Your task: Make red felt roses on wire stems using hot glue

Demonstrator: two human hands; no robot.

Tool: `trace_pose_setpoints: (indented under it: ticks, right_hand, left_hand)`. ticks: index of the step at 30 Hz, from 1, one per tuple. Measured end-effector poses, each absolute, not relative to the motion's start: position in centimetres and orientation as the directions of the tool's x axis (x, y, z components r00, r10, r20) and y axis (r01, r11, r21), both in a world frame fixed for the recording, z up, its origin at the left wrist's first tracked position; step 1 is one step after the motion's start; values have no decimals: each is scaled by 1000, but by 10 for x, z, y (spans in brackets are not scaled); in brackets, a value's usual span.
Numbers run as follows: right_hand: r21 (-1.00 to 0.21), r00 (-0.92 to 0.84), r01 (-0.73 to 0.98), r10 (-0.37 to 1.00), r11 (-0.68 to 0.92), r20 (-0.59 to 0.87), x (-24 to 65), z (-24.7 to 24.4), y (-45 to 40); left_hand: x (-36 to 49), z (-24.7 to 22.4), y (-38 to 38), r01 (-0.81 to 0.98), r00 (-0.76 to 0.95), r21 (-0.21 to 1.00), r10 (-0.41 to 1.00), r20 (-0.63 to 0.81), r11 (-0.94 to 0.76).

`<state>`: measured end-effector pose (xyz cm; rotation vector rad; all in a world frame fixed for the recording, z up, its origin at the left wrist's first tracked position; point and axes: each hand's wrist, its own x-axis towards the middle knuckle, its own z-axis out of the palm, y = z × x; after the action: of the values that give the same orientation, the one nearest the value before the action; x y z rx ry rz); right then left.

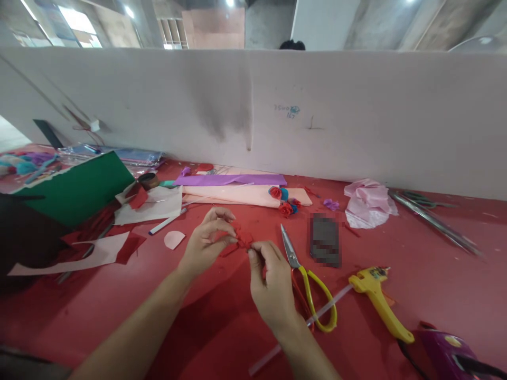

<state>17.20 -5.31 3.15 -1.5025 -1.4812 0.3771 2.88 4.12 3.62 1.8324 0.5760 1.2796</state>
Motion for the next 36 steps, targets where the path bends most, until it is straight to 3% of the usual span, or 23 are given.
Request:
trace_pose_setpoints:
  ticks: [6, 13, 21, 27, 29, 33, 36]
  right_hand:
    - [-768, 209, 607, 891, 204, 402, 170, 35, -53]
    - [-903, 208, 409, 950, 132, 233, 167, 36, -56]
    - [-722, 210, 643, 847, 256, 488, 167, 40, -58]
    - [-722, 242, 645, 829, 251, 505, 167, 36, -57]
    - [-735, 291, 633, 805, 244, 518, 168, 35, -57]
    - [-765, 354, 589, 767, 261, 535, 170, 35, -56]
    - [-836, 410, 500, 787, 228, 460, 171, 36, -56]
  left_hand:
    - [25, 39, 41, -26, 357, 800, 742, 567, -599]
    - [26, 31, 49, -126, 333, 795, 729, 598, -594]
    - [25, 32, 45, -115, 349, 789, 719, 601, -604]
    - [25, 33, 48, -75, 240, 787, 755, 610, -612]
    - [29, 31, 47, -78, 226, 846, 817, 530, -527]
    - [46, 27, 33, -170, 469, 971, 853, 230, -169]
    - [58, 25, 18, -287, 561, 950, 825, 64, 122]
